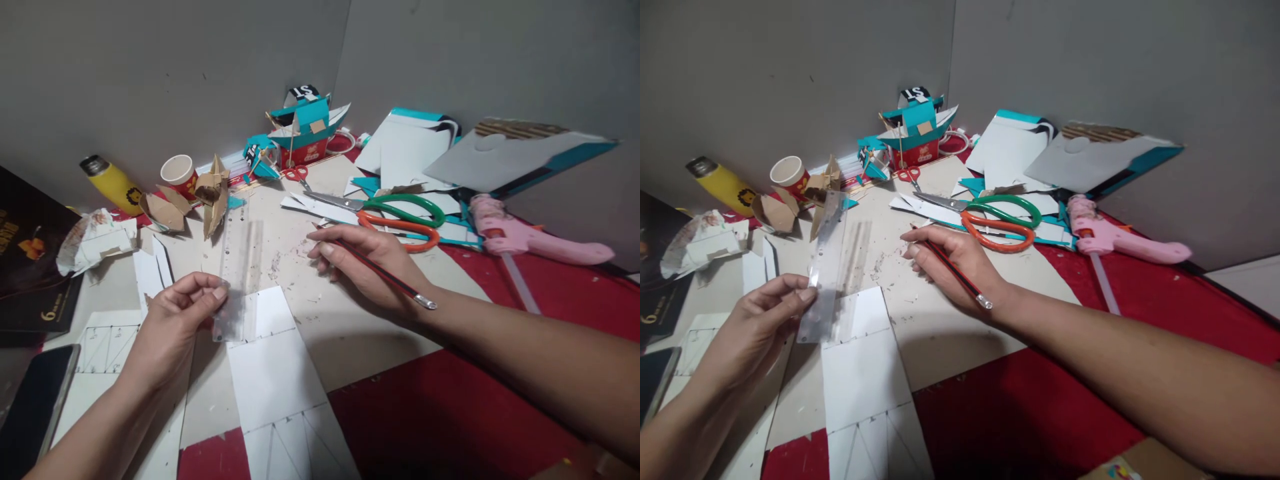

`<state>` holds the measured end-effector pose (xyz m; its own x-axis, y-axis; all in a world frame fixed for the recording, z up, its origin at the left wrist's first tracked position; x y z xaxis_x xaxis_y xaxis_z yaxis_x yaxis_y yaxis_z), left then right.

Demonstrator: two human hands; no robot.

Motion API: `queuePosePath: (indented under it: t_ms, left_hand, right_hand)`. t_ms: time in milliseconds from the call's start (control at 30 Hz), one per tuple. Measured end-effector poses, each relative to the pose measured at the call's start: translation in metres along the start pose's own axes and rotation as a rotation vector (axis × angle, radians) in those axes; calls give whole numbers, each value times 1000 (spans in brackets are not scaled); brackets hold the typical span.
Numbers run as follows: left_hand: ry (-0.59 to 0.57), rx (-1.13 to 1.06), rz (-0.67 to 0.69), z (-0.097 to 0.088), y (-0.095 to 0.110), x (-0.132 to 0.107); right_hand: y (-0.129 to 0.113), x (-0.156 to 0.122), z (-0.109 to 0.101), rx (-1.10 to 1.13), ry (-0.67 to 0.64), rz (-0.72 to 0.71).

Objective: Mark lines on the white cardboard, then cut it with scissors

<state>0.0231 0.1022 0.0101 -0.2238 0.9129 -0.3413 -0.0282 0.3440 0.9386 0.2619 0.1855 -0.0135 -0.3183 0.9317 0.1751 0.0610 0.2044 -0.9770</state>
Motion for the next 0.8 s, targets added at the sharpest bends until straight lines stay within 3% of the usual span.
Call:
queuePosePath:
  t_ms: [333,533,700,800]
  left_hand:
    - [31,91,26,-1,0,-5]
    - [-53,64,48,1,7,-8]
    - [-38,4,-7,8,4,-12]
    - [-72,-106,-57,24,-5,-18]
  right_hand:
    - [2,-1,2,-11,-26,35]
    - [3,-1,3,-30,-31,40]
    - [2,-3,4,-83,-52,56]
    - [1,-5,1,-121,-19,66]
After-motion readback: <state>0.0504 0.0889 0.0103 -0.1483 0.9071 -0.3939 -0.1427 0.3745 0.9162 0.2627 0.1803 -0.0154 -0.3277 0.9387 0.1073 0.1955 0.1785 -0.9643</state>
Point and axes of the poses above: each hand's wrist, its own x-axis towards the middle knuckle, its own z-axis out of the palm, y = z × x, the point moved 7 cm from there along x, towards the middle knuckle, and after that the axes turned 2 degrees about -z, right-handed, at the moved point
